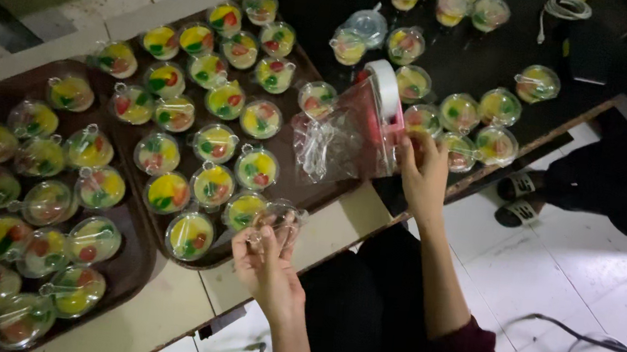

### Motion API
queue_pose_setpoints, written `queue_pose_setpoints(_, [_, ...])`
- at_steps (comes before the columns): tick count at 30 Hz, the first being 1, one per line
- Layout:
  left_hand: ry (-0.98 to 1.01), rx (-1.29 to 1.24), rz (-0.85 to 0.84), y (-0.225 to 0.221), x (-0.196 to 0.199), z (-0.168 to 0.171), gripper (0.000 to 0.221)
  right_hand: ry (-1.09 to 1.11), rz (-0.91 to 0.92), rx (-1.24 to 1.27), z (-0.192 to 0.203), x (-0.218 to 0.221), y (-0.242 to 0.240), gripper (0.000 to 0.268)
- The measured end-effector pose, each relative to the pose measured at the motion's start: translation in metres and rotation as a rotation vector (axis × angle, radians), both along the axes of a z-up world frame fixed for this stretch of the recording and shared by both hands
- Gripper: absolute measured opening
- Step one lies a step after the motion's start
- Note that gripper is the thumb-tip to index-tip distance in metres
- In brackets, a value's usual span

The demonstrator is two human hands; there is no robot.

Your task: The person organizes and packages small plastic containers of multi-colored pudding on trays, using a tape dispenser to seal bags containing multiple pudding cups.

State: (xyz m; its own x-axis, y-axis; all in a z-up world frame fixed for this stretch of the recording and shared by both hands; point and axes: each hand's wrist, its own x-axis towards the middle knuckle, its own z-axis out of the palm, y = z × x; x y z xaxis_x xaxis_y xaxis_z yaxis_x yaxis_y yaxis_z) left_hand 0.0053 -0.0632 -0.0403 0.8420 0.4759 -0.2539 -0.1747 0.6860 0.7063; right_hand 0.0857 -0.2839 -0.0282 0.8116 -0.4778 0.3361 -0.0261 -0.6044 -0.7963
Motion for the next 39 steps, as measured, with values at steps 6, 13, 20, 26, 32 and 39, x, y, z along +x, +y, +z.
queue_pose_setpoints(6, [0.027, 0.004, -0.003, -0.003, -0.004, 0.010, 0.024, -0.102, 0.013, 0.757, 0.010, 0.017, 0.003, 0.021])
queue_pose_setpoints(13, [0.036, 0.024, -0.014, -0.005, 0.000, 0.009, 0.026, -0.290, -0.064, 1.093, -0.020, -0.002, 0.006, 0.025])
queue_pose_setpoints(20, [0.018, -0.003, -0.004, -0.004, 0.000, 0.004, 0.020, -0.020, -0.054, 1.070, -0.033, -0.022, 0.020, 0.030])
queue_pose_setpoints(26, [-0.040, -0.021, 0.027, -0.005, 0.000, -0.010, 0.025, -0.216, -0.101, 0.682, -0.012, -0.054, 0.038, 0.026])
queue_pose_setpoints(32, [0.005, -0.042, -0.014, -0.003, 0.000, -0.012, 0.022, -0.330, 0.465, 0.697, 0.023, -0.080, 0.072, 0.010])
queue_pose_setpoints(39, [-0.127, -0.094, -0.045, -0.004, 0.003, -0.025, 0.016, 0.049, 0.751, 0.789, 0.040, -0.077, 0.112, 0.011])
